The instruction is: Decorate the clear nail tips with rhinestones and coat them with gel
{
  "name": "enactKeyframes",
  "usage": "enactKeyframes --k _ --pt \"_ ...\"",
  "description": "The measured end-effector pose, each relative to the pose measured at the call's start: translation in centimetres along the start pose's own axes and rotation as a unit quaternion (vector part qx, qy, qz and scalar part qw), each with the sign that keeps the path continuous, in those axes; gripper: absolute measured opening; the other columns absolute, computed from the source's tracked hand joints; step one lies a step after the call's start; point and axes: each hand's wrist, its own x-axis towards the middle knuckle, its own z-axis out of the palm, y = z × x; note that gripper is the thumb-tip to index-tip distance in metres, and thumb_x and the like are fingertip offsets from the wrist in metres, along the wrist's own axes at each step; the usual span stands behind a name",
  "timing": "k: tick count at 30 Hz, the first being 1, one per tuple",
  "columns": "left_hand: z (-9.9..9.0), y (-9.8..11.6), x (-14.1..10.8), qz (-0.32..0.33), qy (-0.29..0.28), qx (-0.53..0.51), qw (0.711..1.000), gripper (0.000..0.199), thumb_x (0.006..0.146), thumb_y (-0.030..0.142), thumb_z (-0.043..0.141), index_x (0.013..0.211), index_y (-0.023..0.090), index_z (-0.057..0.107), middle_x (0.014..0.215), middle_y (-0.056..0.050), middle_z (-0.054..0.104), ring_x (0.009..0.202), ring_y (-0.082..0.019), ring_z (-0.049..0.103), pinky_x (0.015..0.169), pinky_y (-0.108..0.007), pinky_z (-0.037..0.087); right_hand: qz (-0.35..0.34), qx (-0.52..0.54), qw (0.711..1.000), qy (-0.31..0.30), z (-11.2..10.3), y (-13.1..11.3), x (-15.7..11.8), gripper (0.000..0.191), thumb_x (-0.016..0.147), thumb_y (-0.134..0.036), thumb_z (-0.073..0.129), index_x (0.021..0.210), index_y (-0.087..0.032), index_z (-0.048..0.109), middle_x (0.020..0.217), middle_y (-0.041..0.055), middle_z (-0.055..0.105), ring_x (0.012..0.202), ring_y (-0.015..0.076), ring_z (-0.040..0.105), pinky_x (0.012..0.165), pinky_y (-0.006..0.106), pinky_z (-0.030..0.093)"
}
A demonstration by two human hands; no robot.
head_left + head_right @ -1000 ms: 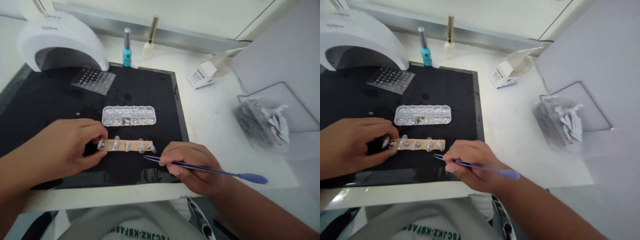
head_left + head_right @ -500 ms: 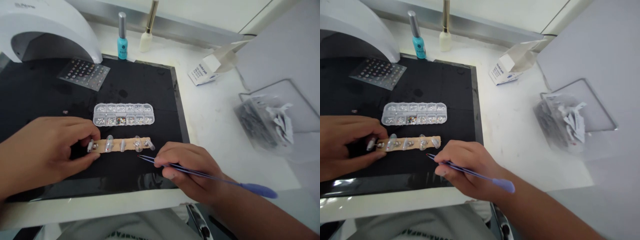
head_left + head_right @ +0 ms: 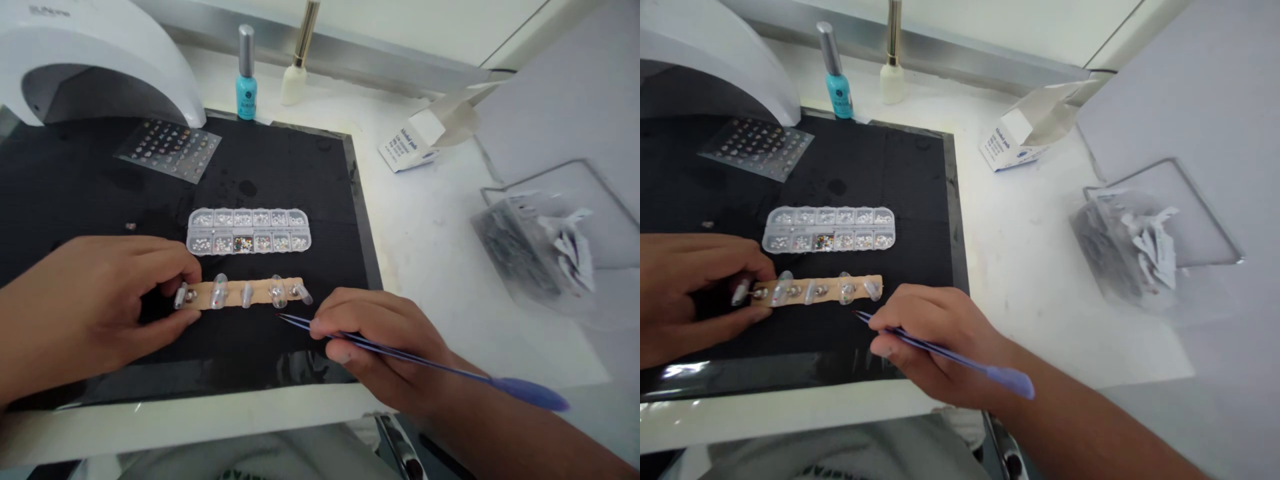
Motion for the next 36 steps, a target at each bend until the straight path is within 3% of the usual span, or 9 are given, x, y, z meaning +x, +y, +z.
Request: enactKeyframes --k 15,21,27,32,36 --pt "0.0 -0.1 0.0 -0.002 0.017 -0.007 1.0 0.026 0.091 0.05 0.052 0.086 0.028 0.064 0.072 0.006 0.067 0.052 -0.013 0.06 0.049 -0.024 0.04 0.002 0.0 1.0 -0.009 0.0 0.1 0.1 0.017 0.107 -0.027 0.052 0.106 -0.014 0.063 0.083 0.0047 0.069 0.077 0.0121 0.066 0.067 0.022 0.056" --pt "-0.9 1.0 0.2 -0.084 -0.059 -0.024 0.994 0.029 0.093 0.046 0.046 0.089 0.026 0.066 0.083 0.001 0.072 0.067 -0.018 0.066 0.06 -0.029 0.042 -0.004 0.009 1.0 0.003 0.1 0.1 0.1 0.015 0.106 -0.024 0.054 0.105 -0.013 0.064 0.083 0.0055 0.069 0.077 0.0127 0.066 0.067 0.022 0.056" --pt "-1.2 1.4 0.4 -0.101 -0.068 -0.044 0.992 0.029 0.092 0.046 0.046 0.087 0.025 0.066 0.079 0.001 0.069 0.064 -0.017 0.062 0.06 -0.03 0.04 0.003 0.021 1.0 0.002 -0.1 0.1 0.0 0.017 0.106 -0.026 0.054 0.105 -0.013 0.064 0.083 0.0057 0.068 0.077 0.0124 0.065 0.065 0.022 0.054" --pt "-1.1 1.2 0.4 -0.091 -0.065 -0.051 0.992 0.029 0.093 0.047 0.049 0.09 0.025 0.068 0.08 0.001 0.068 0.064 -0.017 0.062 0.061 -0.03 0.041 -0.006 0.046 0.999 0.024 -0.1 0.2 -0.2 0.016 0.105 -0.024 0.054 0.105 -0.013 0.065 0.082 0.0056 0.068 0.077 0.0124 0.065 0.066 0.022 0.054" --pt "-0.8 0.6 0.5 -0.028 -0.032 -0.067 0.997 0.02 0.09 0.039 0.054 0.087 0.025 0.068 0.075 0.002 0.068 0.058 -0.015 0.061 0.057 -0.027 0.04 -0.018 0.066 0.996 0.049 -0.1 0.3 -0.3 0.014 0.103 -0.023 0.056 0.104 -0.013 0.067 0.08 0.0061 0.07 0.074 0.0128 0.067 0.063 0.022 0.055"
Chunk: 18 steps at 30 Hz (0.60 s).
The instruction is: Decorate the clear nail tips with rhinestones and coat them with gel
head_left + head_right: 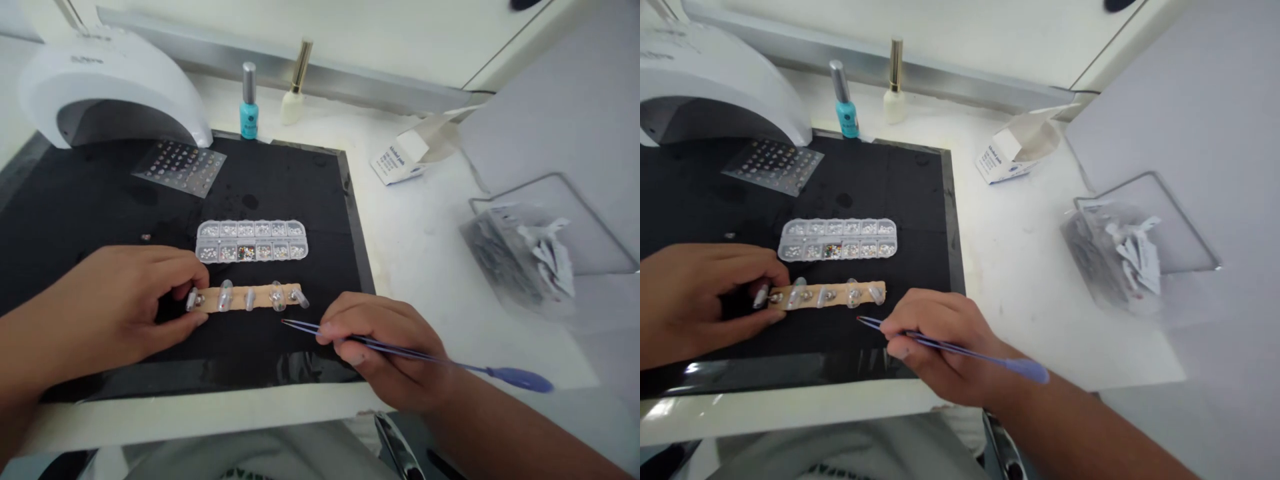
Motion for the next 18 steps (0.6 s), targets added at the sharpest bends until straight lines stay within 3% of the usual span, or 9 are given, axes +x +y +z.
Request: enactKeyframes --k 6,11,15,18 --pt "0.4 -0.4 0.3 0.013 0.025 -0.019 0.999 0.021 0.091 0.041 0.055 0.086 0.025 0.067 0.071 0.002 0.065 0.058 -0.015 0.059 0.056 -0.026 0.039 -0.019 0.02 0.998 0.058 -0.8 -1.1 0.3 0.015 0.101 -0.023 0.059 0.107 -0.014 0.07 0.08 0.0062 0.069 0.068 0.0133 0.066 0.058 0.022 0.054" --pt "0.6 -0.4 0.2 0.006 0.019 -0.022 1.0 0.02 0.092 0.04 0.055 0.094 0.025 0.068 0.075 0.002 0.066 0.06 -0.015 0.06 0.057 -0.026 0.041 -0.031 -0.017 0.999 0.003 -2.5 -2.6 2.7 0.015 0.102 -0.024 0.059 0.109 -0.016 0.071 0.084 0.0074 0.071 0.071 0.0152 0.067 0.059 0.025 0.056" --pt "0.4 -0.9 -0.3 0.018 0.031 -0.038 0.999 0.033 0.087 0.044 0.063 0.115 0.027 0.065 0.084 0.001 0.068 0.066 -0.017 0.064 0.061 -0.027 0.046 -0.053 -0.032 0.998 -0.025 -3.0 -1.6 4.8 0.012 0.101 -0.02 0.058 0.102 -0.017 0.07 0.082 0.0052 0.071 0.069 0.0126 0.065 0.059 0.022 0.053" --pt "0.0 -1.0 -0.5 0.03 0.028 -0.05 0.998 0.046 0.085 0.042 0.067 0.127 0.027 0.059 0.091 0.0 0.068 0.07 -0.016 0.065 0.063 -0.026 0.049 -0.057 -0.003 0.998 -0.017 -2.8 0.0 5.0 0.011 0.101 -0.02 0.06 0.099 -0.016 0.07 0.08 0.0037 0.069 0.067 0.0112 0.064 0.058 0.021 0.052"
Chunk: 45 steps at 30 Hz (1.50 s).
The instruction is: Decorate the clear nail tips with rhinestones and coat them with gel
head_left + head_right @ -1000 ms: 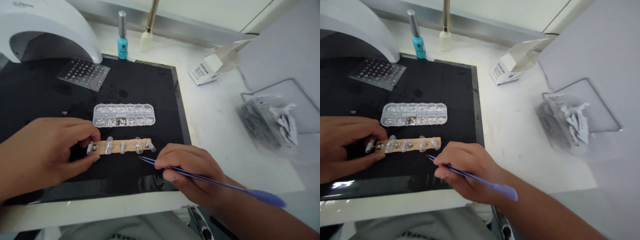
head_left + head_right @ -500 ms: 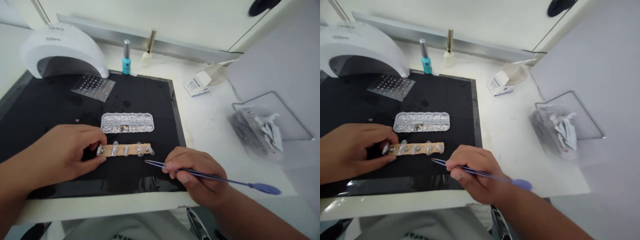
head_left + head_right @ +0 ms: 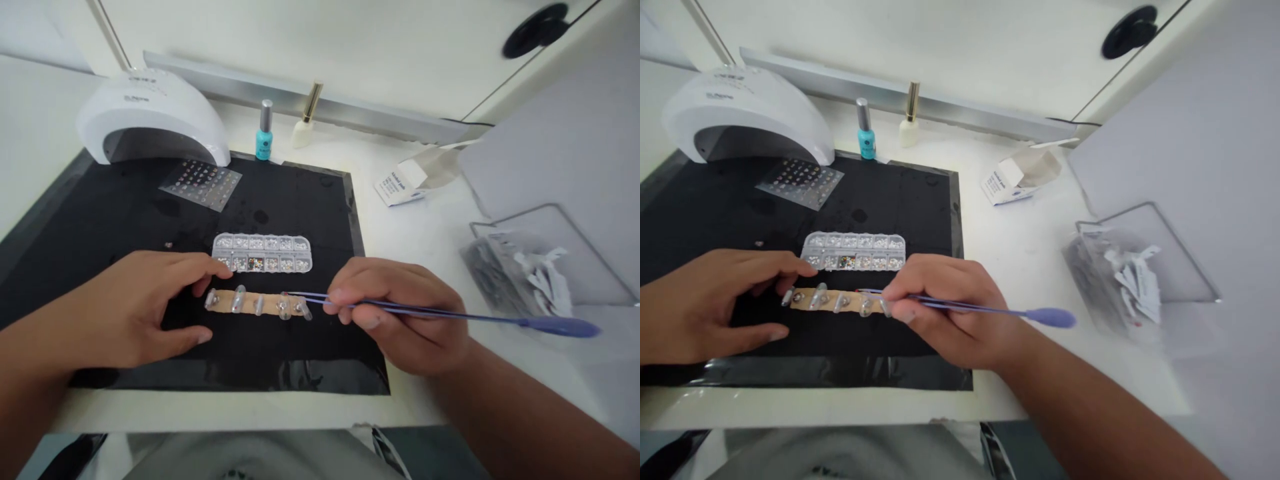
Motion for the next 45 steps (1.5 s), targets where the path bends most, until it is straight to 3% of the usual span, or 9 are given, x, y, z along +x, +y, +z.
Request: enactKeyframes --k 4,7,9,11,15,20,25,34,45 --pt "-0.6 0.7 -0.4 0.006 -0.001 -0.012 1.0 0.051 0.085 0.037 0.068 0.133 0.028 0.052 0.102 -0.001 0.064 0.076 -0.015 0.062 0.065 -0.025 0.051 0.007 0.074 0.997 0.022 0.1 1.4 -1.1 0.011 0.101 -0.02 0.061 0.103 -0.013 0.07 0.08 0.0034 0.069 0.065 0.0092 0.064 0.059 0.02 0.053" --pt "-1.3 2.3 -0.6 0.008 0.047 -0.045 0.998 0.048 0.091 0.036 0.062 0.136 0.031 0.047 0.111 -0.003 0.057 0.088 -0.018 0.058 0.073 -0.029 0.053 0.019 0.094 0.995 0.024 -0.2 1.3 -1.4 0.013 0.102 -0.022 0.061 0.104 -0.015 0.071 0.081 0.0035 0.07 0.067 0.01 0.065 0.059 0.02 0.053" --pt "-1.8 3.9 -0.3 0.005 0.092 -0.051 0.994 0.043 0.092 0.039 0.059 0.133 0.033 0.048 0.113 -0.005 0.054 0.099 -0.023 0.057 0.077 -0.032 0.054 0.031 0.094 0.995 0.017 -0.4 1.1 -1.3 0.013 0.102 -0.024 0.06 0.102 -0.016 0.071 0.08 0.0034 0.07 0.067 0.0107 0.065 0.059 0.02 0.052" --pt "-2.4 5.6 0.5 -0.017 0.105 0.004 0.994 0.027 0.095 0.037 0.056 0.122 0.033 0.052 0.114 -0.004 0.055 0.095 -0.022 0.058 0.072 -0.032 0.053 0.049 0.091 0.994 0.022 -0.3 1.1 -1.4 0.014 0.102 -0.025 0.06 0.1 -0.017 0.072 0.079 0.0031 0.069 0.066 0.0109 0.064 0.058 0.02 0.051" --pt "-2.5 7.8 3.1 0.031 0.038 0.052 0.997 0.014 0.097 0.036 0.055 0.108 0.028 0.053 0.112 -0.004 0.062 0.096 -0.023 0.06 0.076 -0.036 0.052 0.07 0.107 0.99 0.053 0.6 1.4 -2.4 0.016 0.103 -0.026 0.059 0.1 -0.017 0.072 0.079 0.0031 0.069 0.066 0.0105 0.062 0.056 0.02 0.05" --pt "-0.8 7.3 4.6 0.067 0.029 0.058 0.996 0.01 0.096 0.029 0.057 0.104 0.025 0.053 0.113 -0.003 0.066 0.099 -0.024 0.06 0.083 -0.041 0.048 0.107 0.138 0.982 0.066 1.5 1.9 -3.4 0.015 0.103 -0.023 0.058 0.097 -0.017 0.071 0.079 0.0016 0.068 0.065 0.0088 0.062 0.057 0.019 0.051" --pt "0.3 6.5 4.6 0.081 0.022 0.063 0.994 0.012 0.097 0.031 0.059 0.107 0.025 0.056 0.111 -0.003 0.069 0.102 -0.025 0.062 0.088 -0.044 0.045 0.099 0.139 0.985 0.035 1.1 1.9 -2.8 0.012 0.1 -0.017 0.058 0.096 -0.014 0.069 0.079 0.0022 0.07 0.067 0.009 0.064 0.06 0.019 0.052" --pt "0.7 6.4 4.8 0.101 0.025 0.07 0.992 0.007 0.1 0.027 0.06 0.107 0.023 0.06 0.104 0.0 0.07 0.096 -0.021 0.061 0.086 -0.042 0.043 0.077 0.119 0.99 -0.001 0.6 1.8 -2.6 0.007 0.099 -0.014 0.061 0.097 -0.015 0.067 0.082 0.0024 0.071 0.075 0.0114 0.068 0.068 0.022 0.057" --pt "1.0 7.0 4.7 0.104 0.046 0.054 0.992 0.009 0.105 0.023 0.055 0.104 0.02 0.064 0.107 -0.003 0.061 0.098 -0.022 0.054 0.088 -0.043 0.038 0.078 0.109 0.991 0.007 0.6 1.7 -2.6 0.008 0.101 -0.017 0.061 0.096 -0.013 0.067 0.084 0.0018 0.071 0.078 0.009 0.068 0.072 0.02 0.056"
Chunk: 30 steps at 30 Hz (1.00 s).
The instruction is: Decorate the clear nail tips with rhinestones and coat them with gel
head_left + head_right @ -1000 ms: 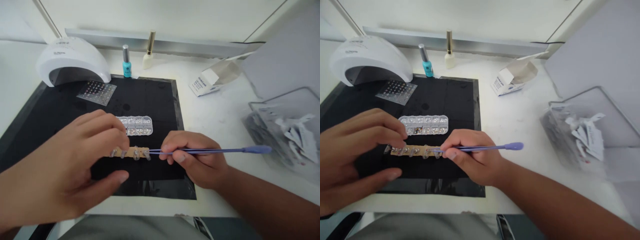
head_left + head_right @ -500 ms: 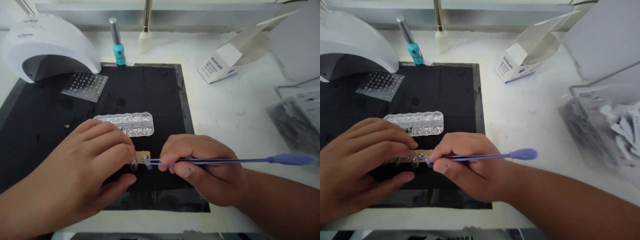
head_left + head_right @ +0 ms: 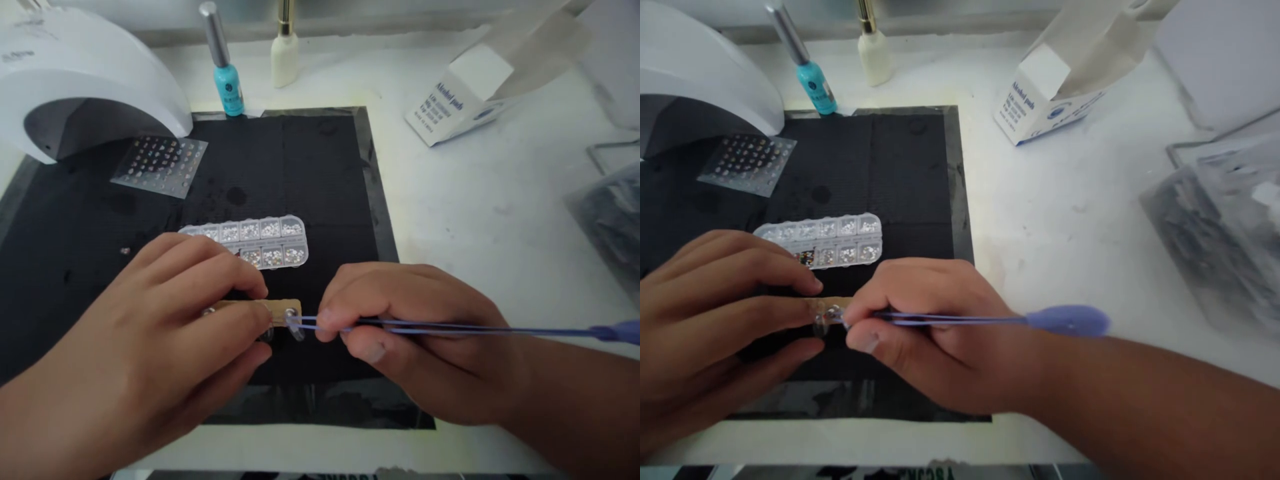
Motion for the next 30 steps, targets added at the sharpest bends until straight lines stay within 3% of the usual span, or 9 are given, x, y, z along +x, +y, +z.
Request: enactKeyframes --k 10,25,30 --pt "-0.22 0.01 0.2 0.027 -0.016 0.017 0.999 0.013 0.1 0.015 0.06 0.108 0.021 0.068 0.109 -0.004 0.06 0.099 -0.023 0.057 0.084 -0.043 0.042 -0.015 -0.023 1.0 -0.006 0.15 -0.07 -0.36 0.01 0.102 -0.017 0.061 0.097 -0.011 0.067 0.089 0.0032 0.072 0.082 0.009 0.068 0.078 0.02 0.058" --pt "0.06 0.09 0.29 -0.004 0.002 -0.004 1.0 0.005 0.102 0.021 0.06 0.104 0.021 0.064 0.106 -0.003 0.064 0.099 -0.022 0.057 0.084 -0.043 0.043 -0.027 -0.015 0.999 -0.021 -0.23 -0.18 -0.44 0.012 0.1 -0.017 0.063 0.098 -0.006 0.067 0.087 0.0053 0.071 0.082 0.0088 0.068 0.081 0.018 0.058" --pt "0.05 -0.13 0.33 0.013 0.0 0.008 1.0 0.003 0.101 0.022 0.062 0.103 0.021 0.064 0.105 -0.003 0.064 0.099 -0.022 0.058 0.084 -0.043 0.044 -0.025 -0.027 0.999 -0.022 -0.15 -0.03 -0.27 0.011 0.1 -0.016 0.063 0.099 -0.006 0.067 0.09 0.006 0.072 0.085 0.0088 0.068 0.082 0.018 0.058"
